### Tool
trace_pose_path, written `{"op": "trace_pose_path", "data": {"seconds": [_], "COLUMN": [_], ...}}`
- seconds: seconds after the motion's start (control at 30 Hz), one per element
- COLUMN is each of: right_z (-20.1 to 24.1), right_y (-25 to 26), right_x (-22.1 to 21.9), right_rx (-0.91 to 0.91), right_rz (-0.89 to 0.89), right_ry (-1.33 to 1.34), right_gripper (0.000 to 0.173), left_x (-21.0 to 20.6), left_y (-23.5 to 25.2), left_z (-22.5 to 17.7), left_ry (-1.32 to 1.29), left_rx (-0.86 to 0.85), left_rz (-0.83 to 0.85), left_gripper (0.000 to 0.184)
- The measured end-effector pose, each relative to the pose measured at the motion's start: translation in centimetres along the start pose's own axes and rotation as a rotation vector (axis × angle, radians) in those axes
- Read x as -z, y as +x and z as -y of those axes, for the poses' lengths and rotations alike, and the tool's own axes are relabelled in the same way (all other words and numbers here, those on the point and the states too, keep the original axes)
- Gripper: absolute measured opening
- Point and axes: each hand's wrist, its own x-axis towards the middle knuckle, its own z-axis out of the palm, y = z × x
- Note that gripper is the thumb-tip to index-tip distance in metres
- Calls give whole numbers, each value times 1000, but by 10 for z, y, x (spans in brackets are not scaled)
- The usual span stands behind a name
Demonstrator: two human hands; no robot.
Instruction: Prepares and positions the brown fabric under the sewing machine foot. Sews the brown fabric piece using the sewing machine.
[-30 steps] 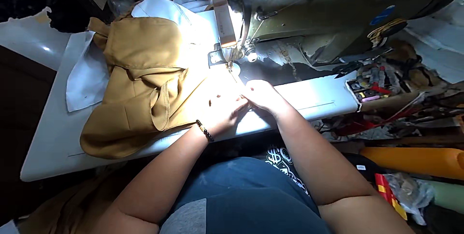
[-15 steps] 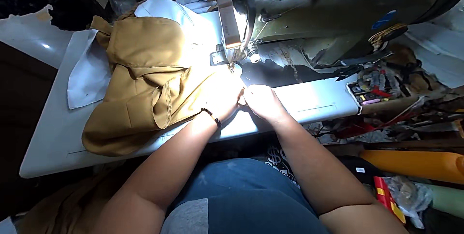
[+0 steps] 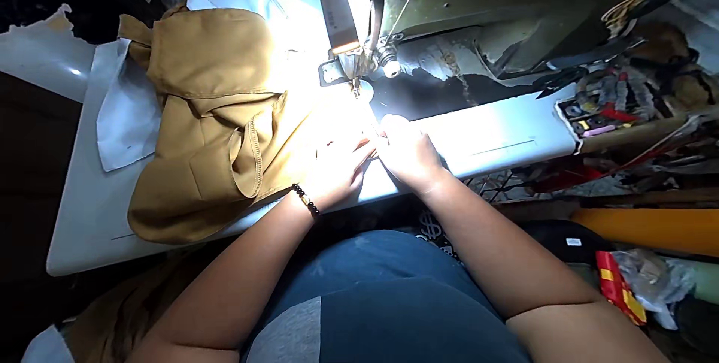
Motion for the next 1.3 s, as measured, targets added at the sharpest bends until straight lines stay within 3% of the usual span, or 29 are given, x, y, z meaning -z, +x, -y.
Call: {"op": "trace_pose_path", "data": {"seconds": [0.23,0.43,0.57,0.8,0.93,1.07,1.17,1.3], "right_z": [-9,-8,-11,-15,-18,-21,-24,-30], "right_y": [-9,-18,-16,21,46,59,59,61], "right_x": [3,-3,0,-1,-10,-20,-13,-3], "right_rx": [73,151,154,98,99,14,-49,-309], "right_rz": [95,-11,27,211,200,266,266,266], "right_ry": [70,66,148,84,66,-12,105,200], "right_gripper": [18,20,20,22,23,29,31,30], "left_x": [-1,-3,1,10,11,9,12,17], "left_y": [-3,-5,-2,26,45,61,65,69], "left_z": [4,7,9,36,57,67,60,44], "left_ry": [-64,-112,-164,-198,-189,-75,-33,3], "left_rx": [12,-1,-2,51,84,103,157,256], "left_rz": [-2,-63,-18,25,15,-54,-67,-159], "left_gripper": [48,43,42,36,38,36,36,37]}}
